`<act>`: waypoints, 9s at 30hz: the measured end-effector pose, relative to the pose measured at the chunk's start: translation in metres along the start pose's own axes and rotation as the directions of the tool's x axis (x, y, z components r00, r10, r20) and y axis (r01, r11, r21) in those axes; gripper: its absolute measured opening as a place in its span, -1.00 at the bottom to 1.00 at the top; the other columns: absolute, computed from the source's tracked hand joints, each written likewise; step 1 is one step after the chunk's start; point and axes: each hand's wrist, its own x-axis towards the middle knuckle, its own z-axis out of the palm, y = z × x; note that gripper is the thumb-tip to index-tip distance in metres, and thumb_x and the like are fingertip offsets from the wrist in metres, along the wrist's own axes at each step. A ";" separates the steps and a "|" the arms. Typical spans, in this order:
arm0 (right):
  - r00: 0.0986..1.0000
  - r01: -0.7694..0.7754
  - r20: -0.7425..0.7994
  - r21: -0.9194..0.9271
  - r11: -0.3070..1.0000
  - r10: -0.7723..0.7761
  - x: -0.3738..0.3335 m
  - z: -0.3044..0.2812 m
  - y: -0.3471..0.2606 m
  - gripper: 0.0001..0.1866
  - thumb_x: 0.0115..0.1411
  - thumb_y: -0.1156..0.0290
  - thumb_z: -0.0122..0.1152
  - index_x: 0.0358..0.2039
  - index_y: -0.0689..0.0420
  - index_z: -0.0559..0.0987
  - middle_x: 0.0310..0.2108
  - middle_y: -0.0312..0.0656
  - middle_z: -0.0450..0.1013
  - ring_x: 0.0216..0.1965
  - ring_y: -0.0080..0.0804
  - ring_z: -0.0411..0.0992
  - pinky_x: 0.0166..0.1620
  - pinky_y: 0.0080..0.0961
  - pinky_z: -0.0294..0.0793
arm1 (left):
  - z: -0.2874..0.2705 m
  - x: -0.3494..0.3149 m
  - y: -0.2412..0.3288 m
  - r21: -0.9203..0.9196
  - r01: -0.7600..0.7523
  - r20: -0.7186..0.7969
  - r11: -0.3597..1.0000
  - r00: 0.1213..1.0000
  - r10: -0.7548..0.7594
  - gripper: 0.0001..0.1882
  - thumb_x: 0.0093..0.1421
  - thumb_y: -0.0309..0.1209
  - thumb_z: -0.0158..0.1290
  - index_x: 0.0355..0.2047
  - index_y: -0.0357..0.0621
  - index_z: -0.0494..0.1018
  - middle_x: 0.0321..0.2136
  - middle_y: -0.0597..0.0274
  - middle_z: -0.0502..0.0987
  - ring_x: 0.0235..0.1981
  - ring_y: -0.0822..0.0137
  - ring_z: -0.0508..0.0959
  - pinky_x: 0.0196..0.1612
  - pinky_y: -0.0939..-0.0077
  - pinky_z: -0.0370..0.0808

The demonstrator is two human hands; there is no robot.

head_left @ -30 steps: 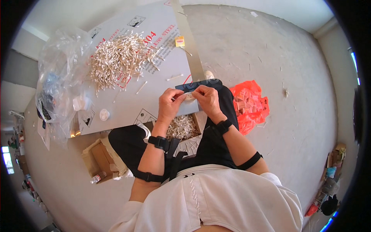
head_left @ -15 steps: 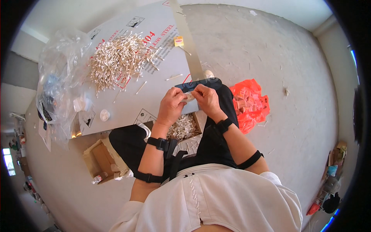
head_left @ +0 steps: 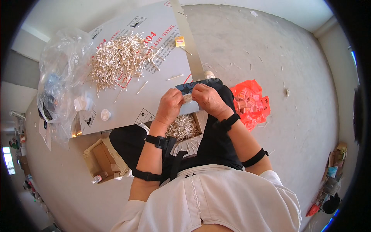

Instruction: Arranging and packaging small matchstick-like components into small plastic and cardboard containers.

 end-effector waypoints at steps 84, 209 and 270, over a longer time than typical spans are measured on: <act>0.867 -0.362 -0.088 0.562 0.743 0.490 0.000 0.026 -0.008 -0.76 0.00 0.70 0.23 -0.27 0.23 0.63 -0.41 -0.16 0.46 -0.38 -0.39 0.51 -0.31 -0.52 0.48 | -0.007 -0.001 0.002 0.048 0.057 0.049 0.997 0.997 -0.059 -0.70 -0.06 -0.69 0.13 -0.29 -0.13 0.56 -0.46 0.17 0.44 -0.33 0.11 0.50 -0.26 0.26 0.49; 0.988 0.087 -0.132 0.034 0.996 -0.081 -0.008 0.016 -0.039 -0.83 -0.13 0.62 0.15 -0.45 0.19 0.44 -0.44 -0.14 0.31 -0.35 -0.14 0.35 -0.29 -0.29 0.42 | -0.043 -0.044 0.011 -0.191 0.203 -0.033 0.960 0.976 -0.213 -0.64 0.02 -0.70 0.16 -0.14 -0.19 0.57 -0.14 0.16 0.55 -0.11 0.23 0.55 -0.05 0.44 0.49; 0.827 -0.424 0.321 0.895 0.137 0.461 -0.018 -0.012 -0.106 -0.51 0.22 0.49 0.28 0.17 0.17 0.45 -0.30 -0.38 0.51 -0.30 -0.73 0.43 -0.28 -0.74 0.41 | -0.063 -0.053 0.071 -0.125 0.061 -0.331 0.990 0.938 -0.100 -0.88 0.26 -0.64 -0.05 -0.21 -0.27 0.43 -0.20 0.12 0.60 -0.51 0.50 0.56 -0.42 0.65 0.54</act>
